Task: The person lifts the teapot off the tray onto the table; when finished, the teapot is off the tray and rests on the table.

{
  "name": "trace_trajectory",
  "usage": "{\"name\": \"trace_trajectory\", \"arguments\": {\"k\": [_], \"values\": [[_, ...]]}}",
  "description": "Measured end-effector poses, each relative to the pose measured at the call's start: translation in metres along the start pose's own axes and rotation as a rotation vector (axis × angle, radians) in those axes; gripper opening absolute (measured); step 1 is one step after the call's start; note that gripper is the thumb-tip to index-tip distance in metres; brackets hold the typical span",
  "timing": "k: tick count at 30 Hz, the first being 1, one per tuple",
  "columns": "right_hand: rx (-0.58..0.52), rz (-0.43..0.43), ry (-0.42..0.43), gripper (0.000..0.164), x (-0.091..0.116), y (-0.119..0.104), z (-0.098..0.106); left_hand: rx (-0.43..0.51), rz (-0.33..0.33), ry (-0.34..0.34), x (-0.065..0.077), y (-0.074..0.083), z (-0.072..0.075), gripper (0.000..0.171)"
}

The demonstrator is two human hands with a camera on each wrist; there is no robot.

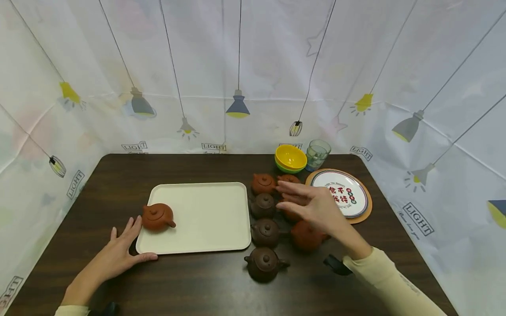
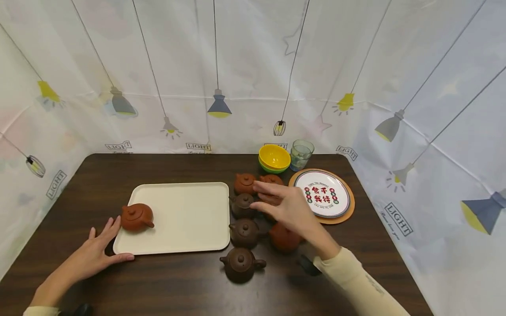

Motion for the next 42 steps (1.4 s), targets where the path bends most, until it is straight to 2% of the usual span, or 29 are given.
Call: {"name": "trace_trajectory", "arguments": {"k": [7, 12, 14, 18, 22, 24, 27, 33, 37, 42], "values": [[0.004, 0.087, -0.145, 0.051, -0.064, -0.036, -0.090, -0.002, 0.006, 0.003, 0.001, -0.001, 0.002, 0.129], [-0.052, -0.008, -0.204, 0.046, -0.092, -0.038, -0.150, -0.017, 0.008, 0.010, -0.001, -0.001, 0.000, 0.128], [-0.033, -0.048, -0.221, 0.044, -0.098, -0.036, -0.173, -0.021, 0.002, 0.008, -0.004, -0.001, 0.000, 0.128], [0.075, -0.110, -0.282, 0.043, -0.099, -0.034, -0.219, -0.015, 0.007, -0.001, -0.004, -0.001, 0.000, 0.127], [0.188, -0.113, -0.331, 0.025, -0.096, -0.039, -0.255, -0.007, 0.010, -0.003, -0.001, 0.000, 0.002, 0.126], [0.236, -0.090, -0.315, 0.016, -0.094, -0.039, -0.267, -0.009, 0.007, 0.000, -0.001, 0.000, 0.003, 0.126], [0.286, -0.090, -0.260, 0.013, -0.093, -0.033, -0.278, -0.011, 0.003, 0.000, -0.001, 0.000, 0.001, 0.126], [0.387, -0.078, -0.128, 0.011, -0.093, -0.017, -0.286, -0.014, -0.002, 0.011, -0.001, 0.001, 0.001, 0.126], [0.412, -0.048, -0.096, 0.013, -0.096, -0.013, -0.285, -0.013, -0.013, 0.024, -0.001, 0.002, 0.003, 0.127], [0.409, -0.004, -0.105, 0.018, -0.097, -0.009, -0.283, -0.008, -0.013, 0.019, -0.001, 0.002, 0.002, 0.127]]}}
Point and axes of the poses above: each hand's wrist, its own x-axis away from the middle knuckle, its own z-axis out of the back of the hand, y = z × x, the point moved 5 cm from there along -x, towards the middle knuckle, and after that the axes turned 4 degrees about -x, right-handed, at the moved point
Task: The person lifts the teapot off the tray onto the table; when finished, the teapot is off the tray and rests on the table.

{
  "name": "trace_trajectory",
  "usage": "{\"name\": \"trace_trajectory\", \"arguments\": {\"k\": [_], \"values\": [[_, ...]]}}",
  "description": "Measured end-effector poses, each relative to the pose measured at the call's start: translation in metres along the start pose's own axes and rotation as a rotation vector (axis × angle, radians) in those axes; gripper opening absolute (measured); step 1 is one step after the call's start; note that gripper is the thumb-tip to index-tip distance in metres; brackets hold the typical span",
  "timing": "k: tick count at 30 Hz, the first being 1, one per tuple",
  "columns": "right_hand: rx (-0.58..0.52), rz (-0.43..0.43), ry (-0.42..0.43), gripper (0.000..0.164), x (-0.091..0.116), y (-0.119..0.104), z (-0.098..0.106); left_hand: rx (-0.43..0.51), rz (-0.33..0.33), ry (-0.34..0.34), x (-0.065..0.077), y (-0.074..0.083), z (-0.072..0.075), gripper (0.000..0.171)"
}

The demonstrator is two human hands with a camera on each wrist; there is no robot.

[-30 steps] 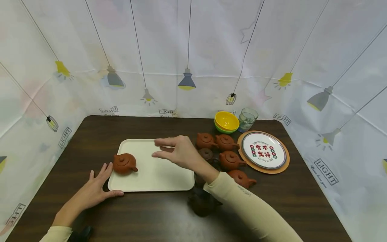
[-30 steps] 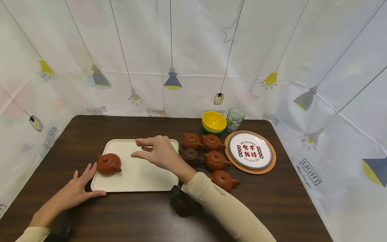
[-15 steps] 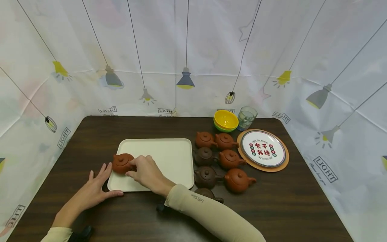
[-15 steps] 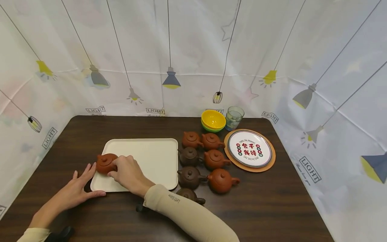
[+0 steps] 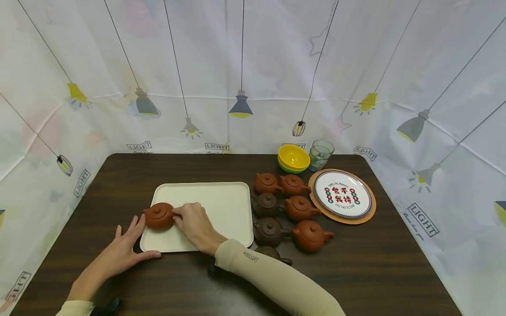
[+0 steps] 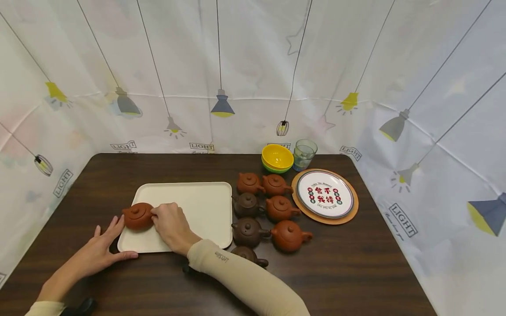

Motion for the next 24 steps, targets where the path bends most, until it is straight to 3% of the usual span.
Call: {"name": "trace_trajectory", "arguments": {"k": [13, 19, 24], "values": [[0.071, 0.133, -0.035, 0.013, -0.003, -0.004, 0.006, 0.007, 0.003, -0.001, 0.001, -0.001, -0.002, 0.126], [0.023, 0.129, -0.006, 0.014, -0.003, -0.012, 0.032, 0.000, -0.002, -0.002, 0.003, -0.001, -0.003, 0.126], [0.032, 0.182, 0.002, 0.013, 0.003, -0.019, 0.063, 0.001, 0.003, -0.002, 0.001, -0.001, -0.003, 0.126]]}}
Point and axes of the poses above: each hand's wrist, its own x-axis away from the middle knuckle, its own z-axis out of the back of the hand, y = z × x, the point moved 5 cm from there along -x, towards the middle knuckle, and after that the axes turned 4 degrees about -x, right-handed, at the moved point
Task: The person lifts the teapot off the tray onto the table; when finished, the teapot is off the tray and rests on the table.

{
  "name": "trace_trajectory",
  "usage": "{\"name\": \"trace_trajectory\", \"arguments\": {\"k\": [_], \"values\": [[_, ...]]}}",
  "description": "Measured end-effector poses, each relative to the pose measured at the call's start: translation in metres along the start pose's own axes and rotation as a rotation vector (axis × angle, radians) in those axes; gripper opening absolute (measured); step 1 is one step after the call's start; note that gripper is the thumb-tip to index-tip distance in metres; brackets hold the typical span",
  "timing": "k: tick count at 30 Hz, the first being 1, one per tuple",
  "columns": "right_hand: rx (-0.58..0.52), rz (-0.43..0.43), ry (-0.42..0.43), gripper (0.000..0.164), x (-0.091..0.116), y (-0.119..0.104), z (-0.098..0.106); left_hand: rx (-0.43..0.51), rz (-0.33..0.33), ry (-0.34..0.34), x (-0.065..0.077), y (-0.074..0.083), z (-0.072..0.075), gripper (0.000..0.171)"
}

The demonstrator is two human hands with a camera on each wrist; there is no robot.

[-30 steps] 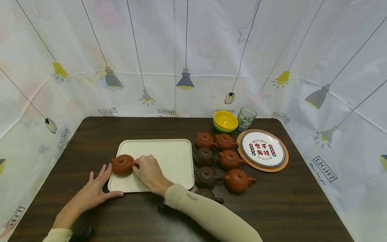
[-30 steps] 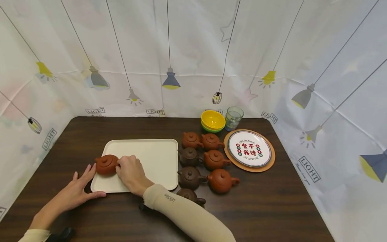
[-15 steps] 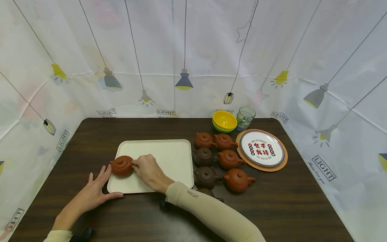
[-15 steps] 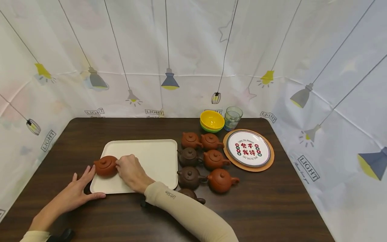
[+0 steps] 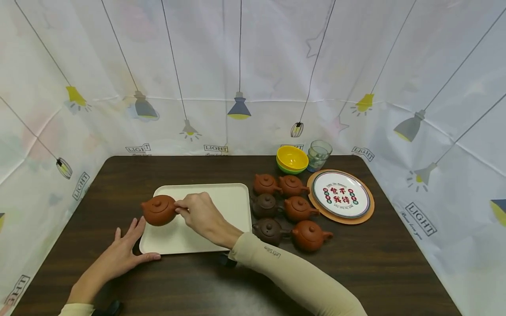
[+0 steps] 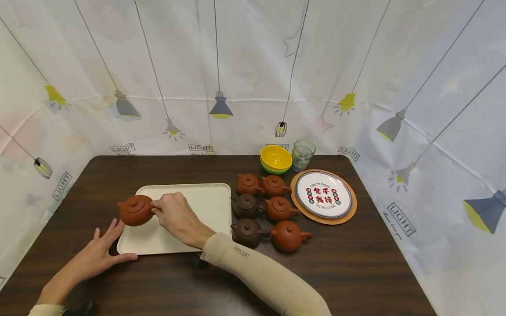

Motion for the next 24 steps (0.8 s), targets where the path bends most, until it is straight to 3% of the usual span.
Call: {"name": "trace_trajectory", "arguments": {"k": [8, 13, 24], "values": [[-0.126, 0.088, 0.056, 0.013, 0.022, 0.002, 0.048, -0.010, 0.017, -0.005, -0.001, -0.002, 0.001, 0.129], [-0.147, 0.149, 0.105, 0.013, 0.044, 0.009, 0.077, -0.006, 0.022, -0.008, -0.002, -0.001, 0.000, 0.129], [-0.145, 0.195, 0.210, 0.021, 0.118, 0.057, 0.148, 0.009, 0.021, -0.013, 0.000, -0.002, 0.001, 0.129]]}}
Point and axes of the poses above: each hand's wrist, its own x-axis away from the middle knuckle, its own z-axis out of the back of the hand, y = z × x, the point moved 5 cm from there along -x, towards the middle knuckle, and after that the axes turned 4 degrees about -x, right-handed, at the moved point
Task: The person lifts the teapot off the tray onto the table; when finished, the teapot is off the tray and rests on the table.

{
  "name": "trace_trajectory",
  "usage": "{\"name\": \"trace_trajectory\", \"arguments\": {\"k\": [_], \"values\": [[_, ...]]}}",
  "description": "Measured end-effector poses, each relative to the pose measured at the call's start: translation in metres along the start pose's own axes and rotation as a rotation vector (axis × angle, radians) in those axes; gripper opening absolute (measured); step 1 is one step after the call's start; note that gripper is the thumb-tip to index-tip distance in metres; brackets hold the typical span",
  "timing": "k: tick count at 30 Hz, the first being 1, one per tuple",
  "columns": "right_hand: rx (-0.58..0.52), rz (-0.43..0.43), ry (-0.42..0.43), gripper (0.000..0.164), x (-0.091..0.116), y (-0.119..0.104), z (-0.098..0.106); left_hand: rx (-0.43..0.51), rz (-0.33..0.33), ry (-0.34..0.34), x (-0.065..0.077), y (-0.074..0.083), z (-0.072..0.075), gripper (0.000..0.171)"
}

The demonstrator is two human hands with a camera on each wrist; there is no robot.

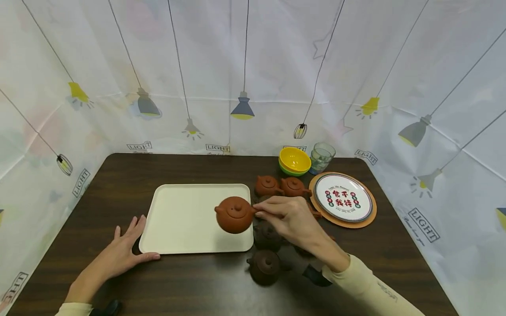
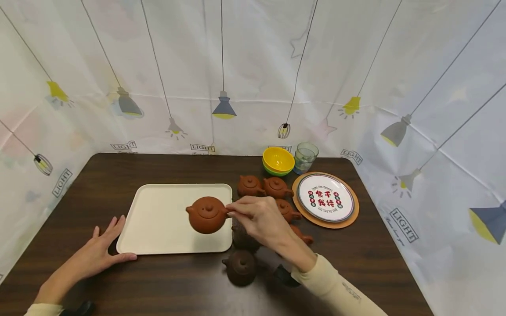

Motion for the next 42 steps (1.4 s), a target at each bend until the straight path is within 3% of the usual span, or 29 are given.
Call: {"name": "trace_trajectory", "arguments": {"k": [3, 7, 9, 11, 17, 22, 30, 36, 40, 42], "values": [[0.033, 0.036, 0.047, 0.028, 0.019, 0.004, 0.027, -0.006, -0.002, 0.002, 0.000, -0.001, 0.001, 0.129], [0.072, 0.059, 0.115, 0.011, 0.051, 0.008, 0.059, -0.011, 0.001, -0.005, 0.000, 0.000, 0.001, 0.129], [0.078, 0.064, 0.142, 0.019, 0.069, 0.009, 0.073, -0.018, 0.003, -0.004, 0.001, 0.000, 0.002, 0.129], [0.060, 0.089, 0.167, 0.028, 0.086, 0.010, 0.084, -0.025, 0.006, -0.003, 0.001, -0.001, 0.003, 0.129], [-0.049, 0.134, 0.171, 0.024, 0.129, 0.007, 0.105, -0.024, 0.008, -0.005, 0.003, -0.002, 0.005, 0.129], [-0.046, 0.106, 0.138, 0.027, 0.159, 0.012, 0.103, -0.016, 0.015, -0.008, 0.004, -0.002, 0.006, 0.129], [-0.037, 0.033, 0.114, 0.024, 0.203, 0.037, 0.080, -0.014, 0.017, -0.017, 0.003, -0.002, 0.004, 0.129], [0.010, -0.022, 0.100, 0.017, 0.216, 0.051, 0.067, -0.015, 0.021, -0.022, 0.001, -0.002, 0.002, 0.129], [0.013, -0.058, 0.078, 0.040, 0.218, 0.055, 0.062, -0.018, 0.018, -0.021, 0.000, 0.000, 0.002, 0.129], [0.013, -0.078, 0.068, 0.043, 0.219, 0.055, 0.061, -0.018, 0.020, -0.023, 0.000, 0.001, 0.002, 0.129]]}}
Point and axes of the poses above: each hand's wrist, its own x-axis away from the middle knuckle, its own z-axis out of the back of the hand, y = z × x, the point moved 5 cm from there along -x, towards the middle knuckle, and after that the axes turned 4 degrees about -x, right-handed, at the moved point
